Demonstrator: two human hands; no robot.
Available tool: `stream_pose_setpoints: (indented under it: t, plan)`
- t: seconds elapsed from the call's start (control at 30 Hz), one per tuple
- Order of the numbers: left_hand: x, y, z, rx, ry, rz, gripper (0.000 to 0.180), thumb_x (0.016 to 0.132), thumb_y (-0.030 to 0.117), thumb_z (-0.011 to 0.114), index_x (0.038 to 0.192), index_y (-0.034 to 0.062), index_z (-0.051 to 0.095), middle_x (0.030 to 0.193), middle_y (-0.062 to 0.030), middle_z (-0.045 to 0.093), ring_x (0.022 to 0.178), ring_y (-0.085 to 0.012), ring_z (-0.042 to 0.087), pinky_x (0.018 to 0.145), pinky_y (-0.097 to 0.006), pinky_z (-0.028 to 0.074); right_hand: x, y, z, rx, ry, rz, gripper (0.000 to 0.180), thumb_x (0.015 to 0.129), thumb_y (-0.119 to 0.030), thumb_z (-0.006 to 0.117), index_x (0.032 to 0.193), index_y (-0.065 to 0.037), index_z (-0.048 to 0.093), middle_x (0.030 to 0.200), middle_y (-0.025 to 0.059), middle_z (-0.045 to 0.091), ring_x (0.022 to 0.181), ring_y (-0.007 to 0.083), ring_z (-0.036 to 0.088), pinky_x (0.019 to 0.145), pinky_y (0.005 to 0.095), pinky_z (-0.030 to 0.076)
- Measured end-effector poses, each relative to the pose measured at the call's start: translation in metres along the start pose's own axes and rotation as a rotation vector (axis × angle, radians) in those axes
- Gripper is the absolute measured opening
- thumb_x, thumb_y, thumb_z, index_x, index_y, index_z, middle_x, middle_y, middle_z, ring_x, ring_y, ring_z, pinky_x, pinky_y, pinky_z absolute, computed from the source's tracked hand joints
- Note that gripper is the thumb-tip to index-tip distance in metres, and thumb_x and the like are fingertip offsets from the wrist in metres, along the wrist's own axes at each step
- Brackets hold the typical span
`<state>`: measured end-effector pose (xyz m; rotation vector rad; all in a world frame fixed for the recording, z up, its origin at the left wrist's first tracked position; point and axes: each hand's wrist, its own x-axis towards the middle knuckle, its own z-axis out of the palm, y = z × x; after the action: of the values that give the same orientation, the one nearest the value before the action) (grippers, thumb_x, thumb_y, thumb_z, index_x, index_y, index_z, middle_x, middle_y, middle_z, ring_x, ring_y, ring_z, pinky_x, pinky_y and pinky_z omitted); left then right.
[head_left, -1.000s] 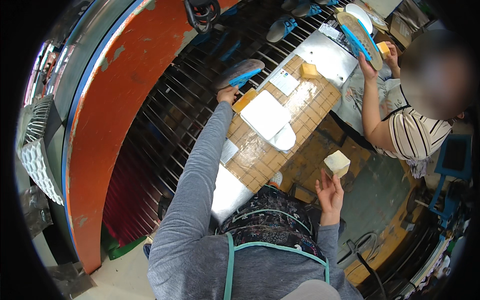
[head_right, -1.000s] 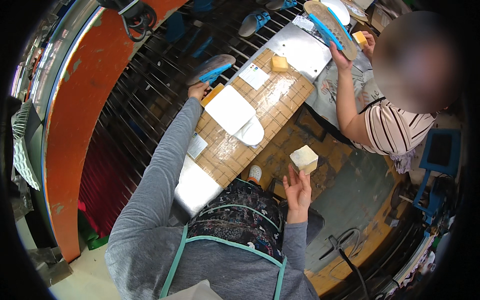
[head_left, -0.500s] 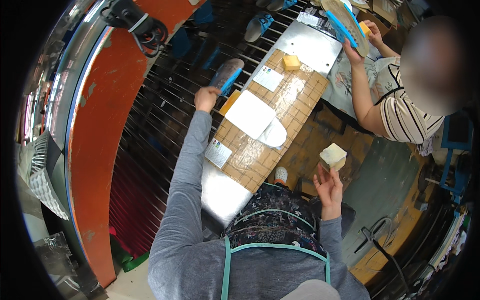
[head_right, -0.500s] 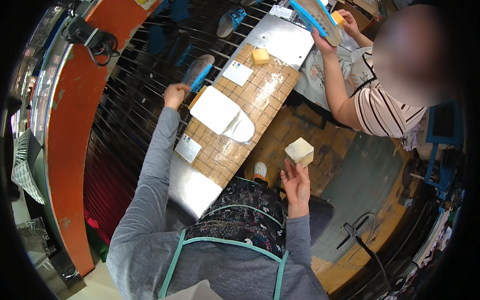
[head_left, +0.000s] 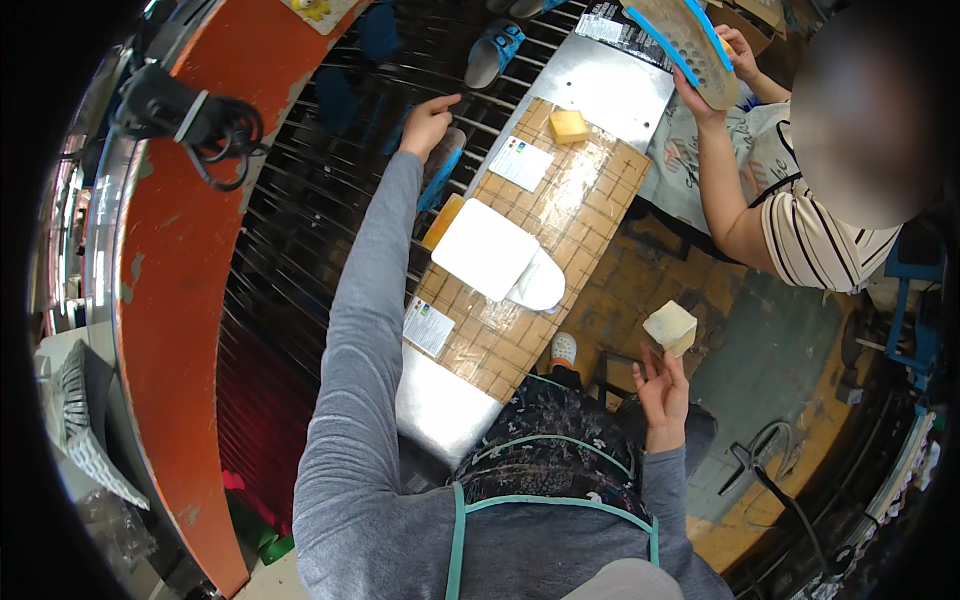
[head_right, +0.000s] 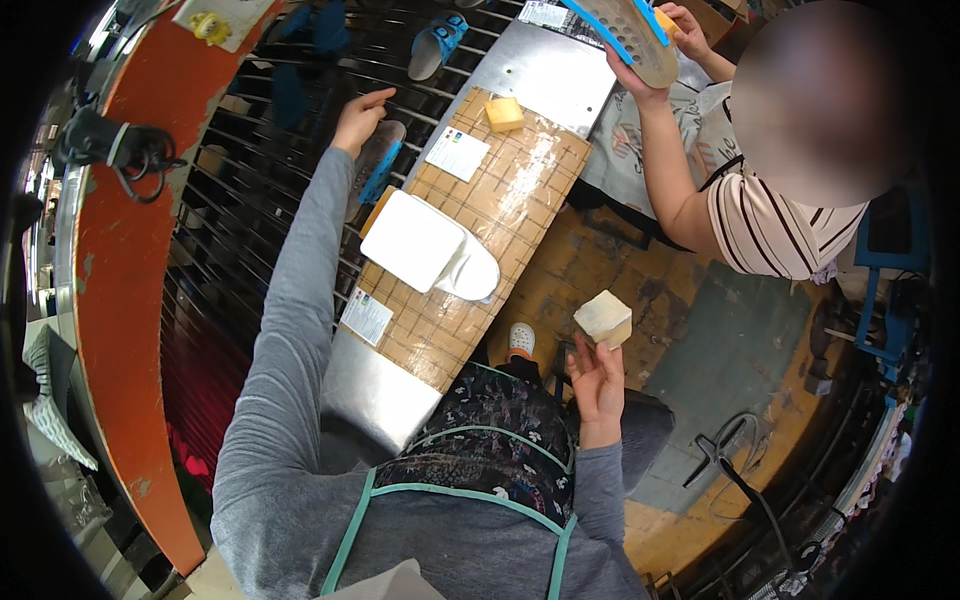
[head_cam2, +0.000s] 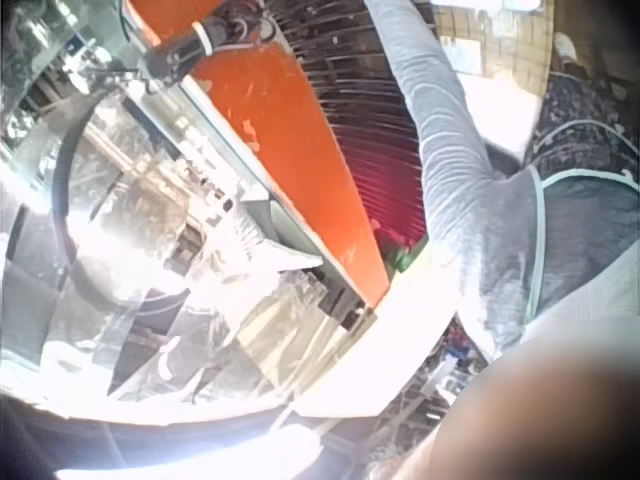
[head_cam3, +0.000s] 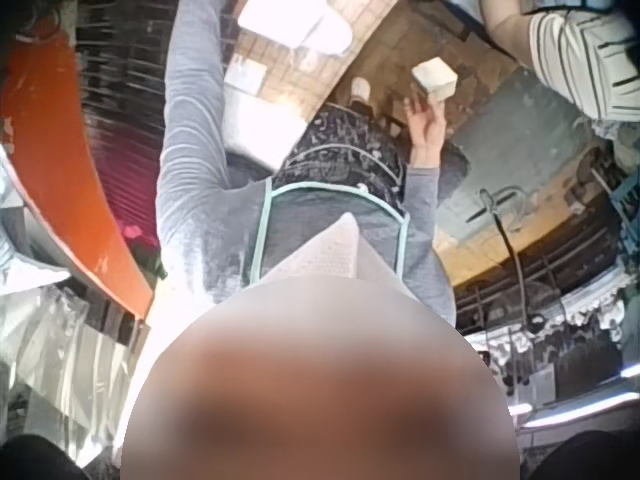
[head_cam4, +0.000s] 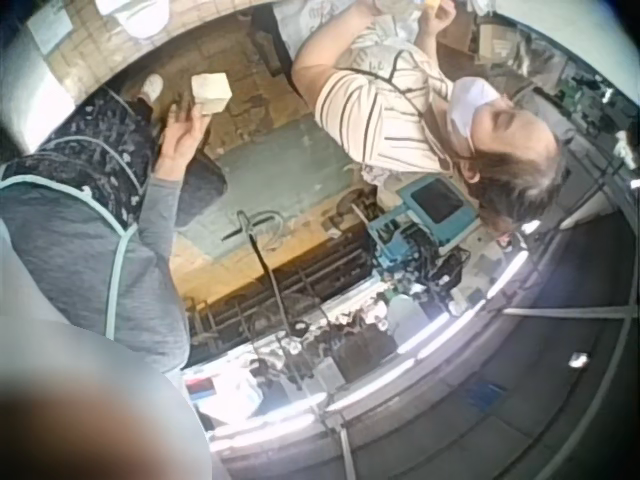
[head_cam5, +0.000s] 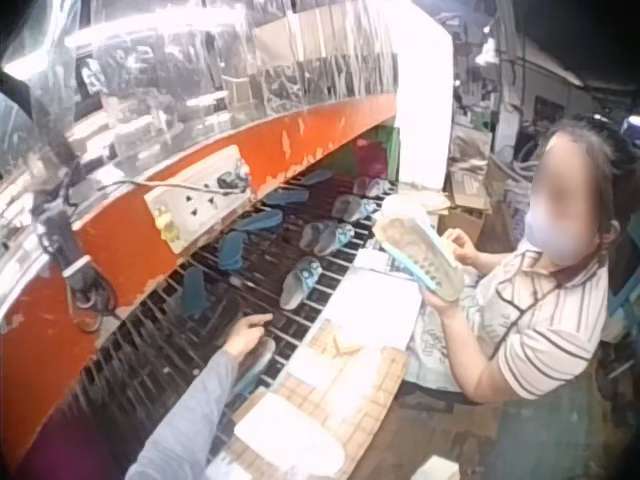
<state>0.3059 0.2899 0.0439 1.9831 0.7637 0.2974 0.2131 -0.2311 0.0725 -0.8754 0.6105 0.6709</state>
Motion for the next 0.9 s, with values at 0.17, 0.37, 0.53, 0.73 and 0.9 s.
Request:
stream_pose_setpoints:
  t: [0.17,0.37,0.53,0.73,0.9]
  plan:
    - [0.077,0.0,0.039,-0.03,-0.302,0.046,0.045,0.083,0.009,0.06,0.127,0.0116,0.061,0.132,-0.0078,0.057,0.124,-0.0206,0.05,0.105,-0.031,0.035,0.001,0.008,-0.006,-0.06,0.012,-0.012,0.056,0.089,-0.02,0.063,0.139,-0.02,0.039,0.135,0.0033,0.048,0.123,0.0212,0.048,0.089,0.0387,0.044]
    - [0.152,-0.007,0.091,0.014,-0.315,0.044,0.053,0.081,0.02,0.067,0.133,0.0166,0.056,0.142,-0.0133,0.047,0.137,-0.0265,0.036,0.113,-0.034,0.024,-0.003,0.012,-0.014,-0.08,0.106,-0.051,0.058,0.086,-0.015,0.064,0.138,-0.015,0.039,0.129,0.0045,0.051,0.112,0.0191,0.053,0.086,0.0348,0.046]
    - [0.189,-0.019,0.117,-0.032,-0.256,-0.025,0.057,0.079,0.02,0.068,0.133,0.0076,0.054,0.143,-0.0138,0.046,0.138,-0.0255,0.034,0.114,-0.033,0.021,-0.007,0.012,-0.017,-0.082,0.187,-0.057,0.054,0.086,-0.014,0.064,0.135,-0.015,0.042,0.125,0.004,0.054,0.109,0.0178,0.055,0.084,0.0346,0.047]
    - [0.209,-0.043,0.094,-0.768,-0.122,-0.155,0.036,0.086,0.016,0.065,0.12,0.0044,0.062,0.125,-0.0117,0.058,0.118,-0.0206,0.052,0.102,-0.033,0.037,-0.01,0.012,-0.012,-0.129,0.17,-0.14,0.053,0.085,-0.01,0.064,0.133,-0.011,0.042,0.124,0.0055,0.055,0.11,0.019,0.056,0.087,0.0339,0.048]
    - [0.092,-0.031,-0.001,-1.174,0.186,0.156,0.028,0.093,0.009,0.055,0.12,0.0027,0.061,0.118,-0.01,0.062,0.107,-0.0188,0.057,0.09,-0.031,0.046,0.002,0.022,0.001,-0.499,0.051,-0.461,0.054,0.077,0.003,0.071,0.125,-0.001,0.047,0.118,0.0084,0.058,0.107,0.018,0.056,0.094,0.032,0.046]
